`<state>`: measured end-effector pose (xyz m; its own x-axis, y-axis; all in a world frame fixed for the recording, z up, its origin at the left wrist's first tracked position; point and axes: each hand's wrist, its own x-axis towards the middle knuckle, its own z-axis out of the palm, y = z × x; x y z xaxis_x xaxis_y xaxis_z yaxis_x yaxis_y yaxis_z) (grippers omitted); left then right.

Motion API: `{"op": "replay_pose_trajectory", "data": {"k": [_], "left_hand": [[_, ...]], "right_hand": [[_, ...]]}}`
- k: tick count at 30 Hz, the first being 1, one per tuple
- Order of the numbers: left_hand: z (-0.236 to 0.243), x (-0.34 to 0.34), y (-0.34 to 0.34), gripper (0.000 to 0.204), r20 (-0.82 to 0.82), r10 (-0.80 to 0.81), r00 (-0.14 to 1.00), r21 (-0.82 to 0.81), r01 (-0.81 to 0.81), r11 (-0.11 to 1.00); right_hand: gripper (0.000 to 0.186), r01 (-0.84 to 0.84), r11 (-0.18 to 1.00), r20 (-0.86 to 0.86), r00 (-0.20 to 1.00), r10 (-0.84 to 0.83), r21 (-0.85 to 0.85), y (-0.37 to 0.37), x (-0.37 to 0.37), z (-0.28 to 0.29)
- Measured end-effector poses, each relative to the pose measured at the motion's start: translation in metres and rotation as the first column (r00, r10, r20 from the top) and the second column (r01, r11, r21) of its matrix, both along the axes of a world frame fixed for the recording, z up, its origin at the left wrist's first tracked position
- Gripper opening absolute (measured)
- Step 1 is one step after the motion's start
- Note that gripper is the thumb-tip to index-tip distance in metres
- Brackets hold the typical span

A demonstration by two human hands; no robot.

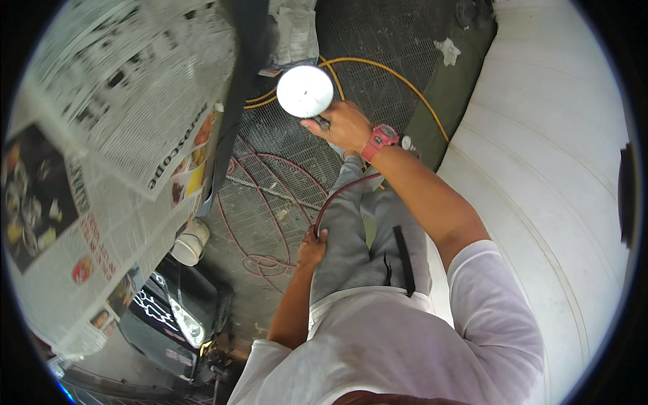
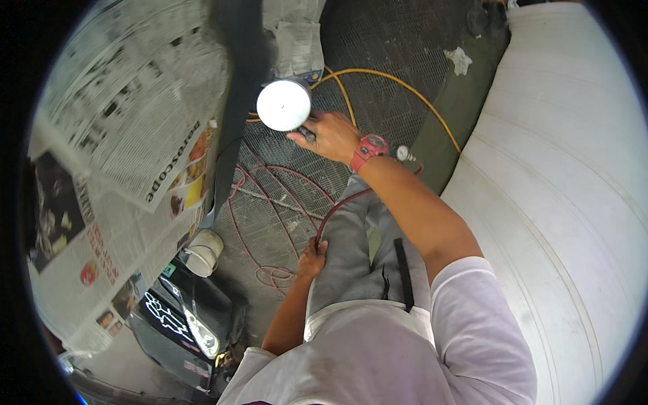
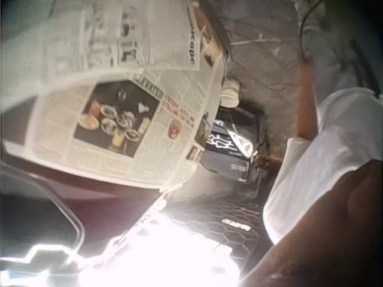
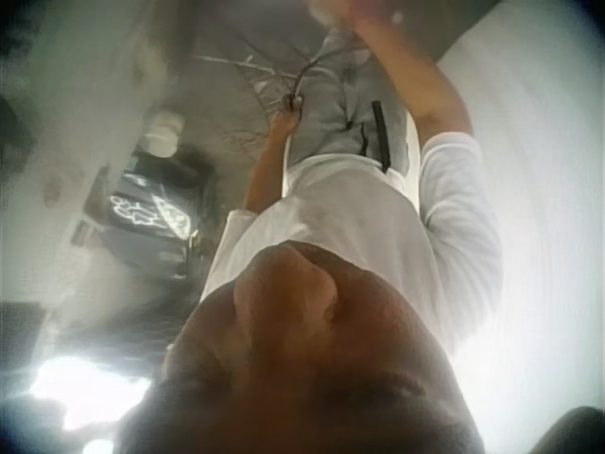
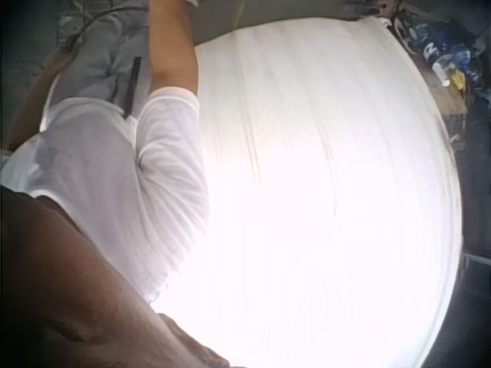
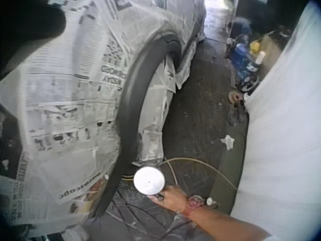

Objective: The person uses a spray gun to apply paint to a car bumper that is covered with newspaper for masking. The person moves around the bumper, spraying different sections to ensure even coverage.

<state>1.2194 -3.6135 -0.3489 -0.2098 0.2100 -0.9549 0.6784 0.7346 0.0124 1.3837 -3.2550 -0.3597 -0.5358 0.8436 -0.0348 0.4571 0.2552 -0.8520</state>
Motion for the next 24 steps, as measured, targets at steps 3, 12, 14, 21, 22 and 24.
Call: {"op": "replay_pose_trajectory", "data": {"k": [3, 12, 14, 21, 22, 24], "left_hand": [[-0.009, 0.022, 0.026, 0.096, -0.027, -0.139, 0.99, -0.072, 0.137, 0.988], [-0.069, 0.087, 0.063, 0.123, -0.153, -0.078, 0.985, -0.205, 0.045, 0.978], [-0.088, 0.102, 0.074, 0.124, -0.19, -0.076, 0.979, -0.173, 0.043, 0.984], [-0.125, 0.136, 0.136, 0.114, -0.308, -0.027, 0.951, -0.022, 0.021, 1.0], [-0.126, 0.138, 0.142, 0.113, -0.323, -0.022, 0.946, -0.011, 0.019, 1.0], [-0.13, 0.138, 0.146, 0.11, -0.312, -0.044, 0.949, 0.03, 0.056, 0.998]], "right_hand": [[0.052, 0.075, 0.997, -0.063, 0.995, -0.074, 0.02, 0.006, 0.011, -0.04], [0.049, 0.151, 0.988, -0.162, 0.976, -0.145, 0.024, -0.021, 0.006, -0.23], [0.047, 0.095, 0.988, -0.344, 0.93, -0.13, -0.119, -0.034, -0.012, -0.276], [0.045, -0.203, 0.972, -0.469, 0.874, 0.128, -0.114, -0.014, -0.045, -0.315], [0.044, -0.26, 0.962, -0.465, 0.863, 0.194, -0.08, -0.014, -0.053, -0.324], [0.045, -0.283, 0.951, -0.508, 0.804, 0.308, 0.128, -0.014, -0.068, -0.338]]}}
